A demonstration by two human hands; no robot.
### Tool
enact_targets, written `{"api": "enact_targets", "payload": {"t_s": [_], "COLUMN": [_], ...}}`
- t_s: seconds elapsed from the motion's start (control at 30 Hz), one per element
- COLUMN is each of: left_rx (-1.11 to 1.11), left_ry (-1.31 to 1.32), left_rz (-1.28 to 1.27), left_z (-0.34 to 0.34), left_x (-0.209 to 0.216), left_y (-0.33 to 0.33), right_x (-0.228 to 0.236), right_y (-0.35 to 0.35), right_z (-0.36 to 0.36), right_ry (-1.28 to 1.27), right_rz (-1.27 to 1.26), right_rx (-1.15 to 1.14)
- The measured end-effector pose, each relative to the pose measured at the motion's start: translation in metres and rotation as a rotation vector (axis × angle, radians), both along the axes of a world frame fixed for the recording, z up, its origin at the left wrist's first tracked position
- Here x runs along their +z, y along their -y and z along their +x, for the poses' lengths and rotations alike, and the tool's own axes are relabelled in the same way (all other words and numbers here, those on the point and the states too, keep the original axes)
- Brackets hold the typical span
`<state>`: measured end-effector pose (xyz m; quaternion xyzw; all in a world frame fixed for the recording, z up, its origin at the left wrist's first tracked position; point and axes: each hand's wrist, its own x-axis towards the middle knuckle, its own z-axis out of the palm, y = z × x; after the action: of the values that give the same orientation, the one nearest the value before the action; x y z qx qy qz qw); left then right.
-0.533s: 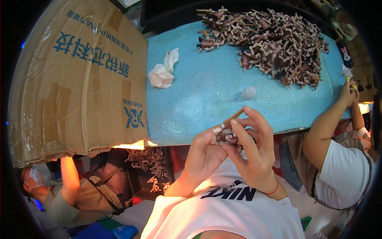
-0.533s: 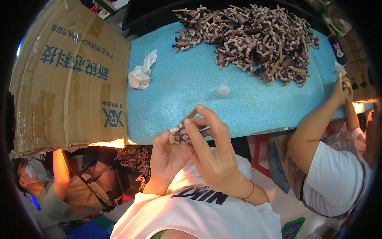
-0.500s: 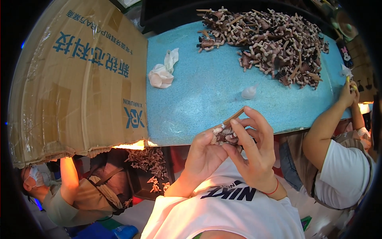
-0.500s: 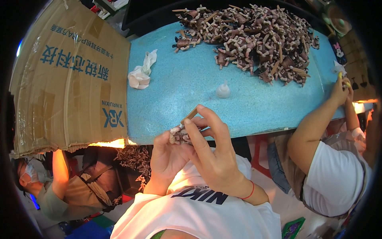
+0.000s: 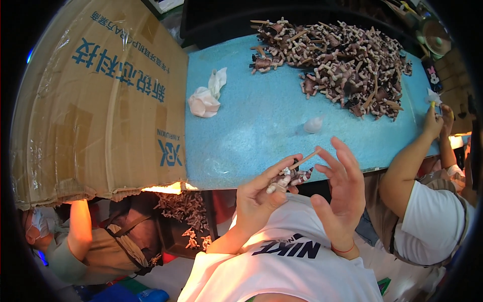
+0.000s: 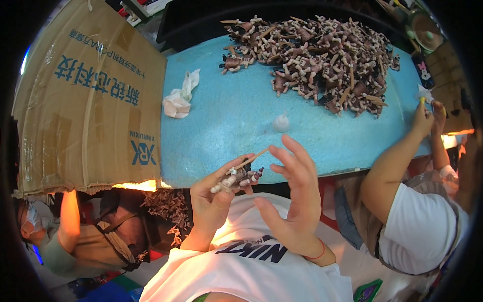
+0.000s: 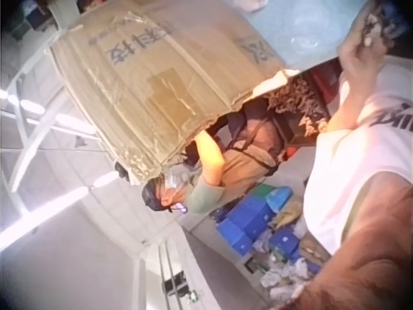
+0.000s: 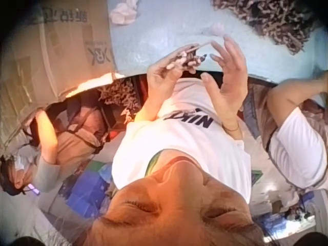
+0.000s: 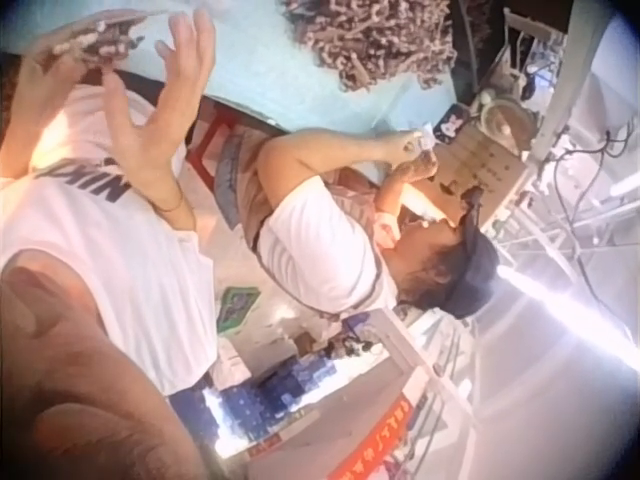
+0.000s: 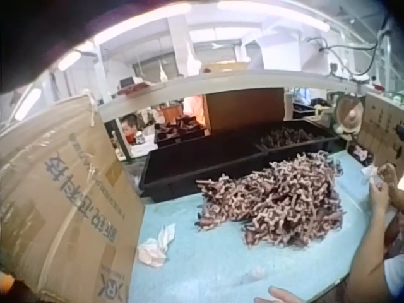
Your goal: The person applies glue from a bottle to small plastic figurine parts and assembles them by hand at a workbench.
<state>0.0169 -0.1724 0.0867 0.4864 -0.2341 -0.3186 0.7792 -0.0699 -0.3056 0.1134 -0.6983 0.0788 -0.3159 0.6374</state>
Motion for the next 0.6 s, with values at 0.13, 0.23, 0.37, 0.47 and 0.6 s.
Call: {"api": "enact_targets", "payload": {"t_s": [0.13, 0.23, 0.37, 0.47, 0.6], "left_rx": [0.086, 0.118, 0.166, 0.17, 0.192], "left_ry": [0.144, 0.331, 0.61, 0.644, 0.719], "left_rz": [-0.003, 0.074, 0.154, 0.182, 0.229], "left_z": [-0.005, -0.002, 0.002, 0.002, 0.001], "left_x": [0.004, 0.005, 0.009, 0.01, 0.013], "left_y": [0.002, 0.0, -0.002, -0.002, -0.002], "right_x": [0.006, 0.01, 0.006, 0.004, 0.004], "right_y": [0.001, 0.001, 0.002, 0.004, 0.004], "right_z": [0.004, 0.009, 0.011, 0.012, 0.013], "right_ry": [-0.101, -0.101, -0.105, -0.08, -0.078], "right_rz": [0.266, 0.246, 0.196, 0.191, 0.215], "right_rx": [0.231, 0.271, 0.312, 0.334, 0.343]}}
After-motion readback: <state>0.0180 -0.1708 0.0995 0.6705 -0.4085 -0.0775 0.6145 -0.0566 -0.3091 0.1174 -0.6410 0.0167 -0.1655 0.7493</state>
